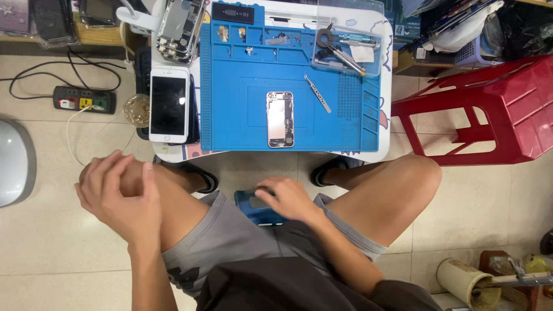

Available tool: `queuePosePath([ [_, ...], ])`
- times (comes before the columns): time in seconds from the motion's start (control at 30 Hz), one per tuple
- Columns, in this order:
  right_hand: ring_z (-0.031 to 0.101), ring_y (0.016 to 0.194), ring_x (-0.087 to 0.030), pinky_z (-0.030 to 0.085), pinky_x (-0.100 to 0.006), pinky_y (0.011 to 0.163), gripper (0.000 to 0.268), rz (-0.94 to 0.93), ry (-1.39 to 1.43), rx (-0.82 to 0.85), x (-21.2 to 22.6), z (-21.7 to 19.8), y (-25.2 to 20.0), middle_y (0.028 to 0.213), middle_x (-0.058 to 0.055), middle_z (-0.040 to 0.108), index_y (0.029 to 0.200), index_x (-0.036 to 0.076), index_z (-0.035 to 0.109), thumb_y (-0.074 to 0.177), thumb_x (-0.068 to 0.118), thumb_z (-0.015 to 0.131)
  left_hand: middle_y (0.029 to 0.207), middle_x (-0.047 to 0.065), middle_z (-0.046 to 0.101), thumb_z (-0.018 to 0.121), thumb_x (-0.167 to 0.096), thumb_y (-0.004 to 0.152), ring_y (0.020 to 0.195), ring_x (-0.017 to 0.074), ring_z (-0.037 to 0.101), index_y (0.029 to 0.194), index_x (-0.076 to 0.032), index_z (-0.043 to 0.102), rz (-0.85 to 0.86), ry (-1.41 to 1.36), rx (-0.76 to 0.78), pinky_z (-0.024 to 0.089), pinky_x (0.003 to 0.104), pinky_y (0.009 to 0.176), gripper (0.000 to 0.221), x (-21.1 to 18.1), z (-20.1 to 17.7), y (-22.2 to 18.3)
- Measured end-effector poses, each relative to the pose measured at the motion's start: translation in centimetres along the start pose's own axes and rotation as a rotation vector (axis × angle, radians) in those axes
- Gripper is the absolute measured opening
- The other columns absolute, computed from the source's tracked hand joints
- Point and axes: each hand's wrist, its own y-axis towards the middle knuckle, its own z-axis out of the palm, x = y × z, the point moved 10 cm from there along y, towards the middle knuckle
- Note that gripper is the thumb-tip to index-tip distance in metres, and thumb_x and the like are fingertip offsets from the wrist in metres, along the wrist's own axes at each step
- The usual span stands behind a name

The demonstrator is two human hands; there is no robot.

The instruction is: The person uses a screwdriver to remove screws from the back of a disassembled smartphone. They then use a prying tool to separate the screen from the phone's frame and set the screen aside.

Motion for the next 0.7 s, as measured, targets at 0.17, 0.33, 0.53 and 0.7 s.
queuePosePath([
  [0.17,0.074,0.088,-0.026,0.059,-0.040,0.085,0.015,-0.056,0.275,-0.434,-2.9,-16.2,-0.6,0.087,-0.005,0.077,0.098,0.017,0.080,0.103,0.026,0.069,0.108,0.000,0.077,0.090,-0.012,0.089,0.106,0.0313,0.073,0.102,-0.016,0.081,0.233,-0.309,0.206,0.050,0.042,0.097,0.017,-7.3,7.7,3.2],
  [0.33,0.068,0.090,-0.023,0.056,-0.036,0.088,0.016,-0.083,0.109,-0.770,-9.9,-28.4,1.4,0.092,-0.005,0.071,0.104,0.012,0.077,0.113,0.020,0.067,0.091,-0.007,0.076,0.082,-0.026,0.093,0.090,0.0219,0.076,0.095,-0.024,0.082,0.383,-0.358,0.484,0.055,0.039,0.080,0.003,-11.7,19.1,2.7],
  [0.53,0.066,0.095,-0.026,0.062,-0.031,0.074,0.007,-0.011,-0.204,-0.952,-14.0,-30.7,1.8,0.097,-0.010,0.065,0.110,0.007,0.080,0.105,0.011,0.078,0.093,0.002,0.071,0.081,-0.019,0.091,0.088,0.0285,0.073,0.103,-0.016,0.079,0.438,-0.325,0.573,0.057,0.042,0.075,0.013,-12.6,25.2,1.3],
  [0.7,0.062,0.100,-0.025,0.059,-0.041,0.079,0.014,0.165,-0.369,-0.874,-13.5,-29.2,3.3,0.097,-0.004,0.062,0.112,0.014,0.080,0.101,0.023,0.082,0.109,0.009,0.068,0.083,-0.027,0.086,0.095,0.0349,0.069,0.119,-0.011,0.076,0.370,-0.256,0.614,0.055,0.047,0.077,0.038,-14.2,26.0,-1.1],
])
